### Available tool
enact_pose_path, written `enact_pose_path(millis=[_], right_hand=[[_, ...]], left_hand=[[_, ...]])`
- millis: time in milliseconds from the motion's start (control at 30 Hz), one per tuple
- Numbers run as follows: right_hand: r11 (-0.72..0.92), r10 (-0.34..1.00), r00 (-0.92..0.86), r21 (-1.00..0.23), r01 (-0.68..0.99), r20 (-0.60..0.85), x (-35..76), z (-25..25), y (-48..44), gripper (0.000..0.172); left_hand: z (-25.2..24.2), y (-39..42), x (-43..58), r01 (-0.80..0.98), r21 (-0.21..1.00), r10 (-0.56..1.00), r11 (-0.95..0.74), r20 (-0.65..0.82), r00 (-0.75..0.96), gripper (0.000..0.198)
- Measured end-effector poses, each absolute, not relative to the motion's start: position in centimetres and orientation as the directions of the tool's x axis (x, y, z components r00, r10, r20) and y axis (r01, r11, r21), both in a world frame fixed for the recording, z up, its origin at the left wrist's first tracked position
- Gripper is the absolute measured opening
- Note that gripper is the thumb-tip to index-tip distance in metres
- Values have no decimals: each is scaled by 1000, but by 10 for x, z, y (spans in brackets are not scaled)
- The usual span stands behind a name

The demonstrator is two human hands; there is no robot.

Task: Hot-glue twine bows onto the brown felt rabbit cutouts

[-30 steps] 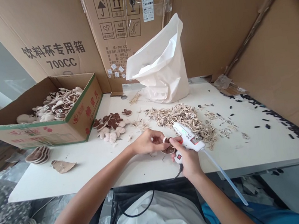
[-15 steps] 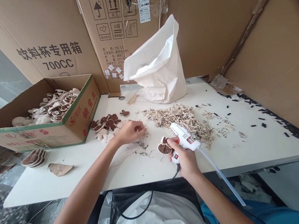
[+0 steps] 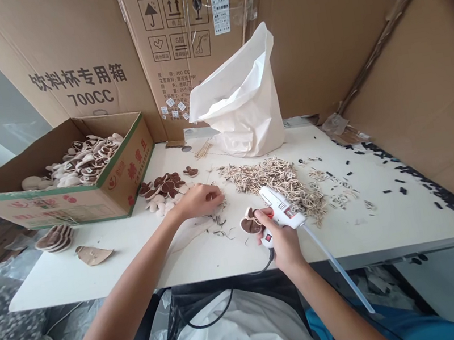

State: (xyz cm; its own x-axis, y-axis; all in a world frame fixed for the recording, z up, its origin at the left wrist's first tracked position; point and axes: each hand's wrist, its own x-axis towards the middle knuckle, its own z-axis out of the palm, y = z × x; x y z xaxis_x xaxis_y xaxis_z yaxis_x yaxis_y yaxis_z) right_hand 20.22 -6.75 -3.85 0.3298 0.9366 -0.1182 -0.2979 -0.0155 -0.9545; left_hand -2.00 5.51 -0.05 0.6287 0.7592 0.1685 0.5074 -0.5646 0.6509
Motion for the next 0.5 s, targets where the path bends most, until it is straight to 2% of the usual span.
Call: enact_pose_path(millis=[100, 200, 333, 433, 500], right_hand=[[-12, 935, 334, -952, -305, -119, 202, -38, -68, 38], [-17, 935, 334, -954, -298, -121, 202, -38, -68, 38], [-19, 936, 331, -956, -294, -120, 202, -38, -68, 38], [-14, 934, 336, -954, -298, -119, 201, -37, -68, 38], [-17, 935, 331, -952, -305, -123, 201, -37, -68, 38]], left_hand=[[6, 58, -24, 401, 839, 871, -368, 159, 465, 49], [14, 61, -30, 116, 964, 934, -238, 194, 300, 51], [19, 65, -36, -170, 981, 956, -89, 132, 262, 39], [23, 65, -41, -246, 969, 947, -23, 100, 306, 42], [28, 63, -45, -252, 967, 935, -39, 124, 331, 48]])
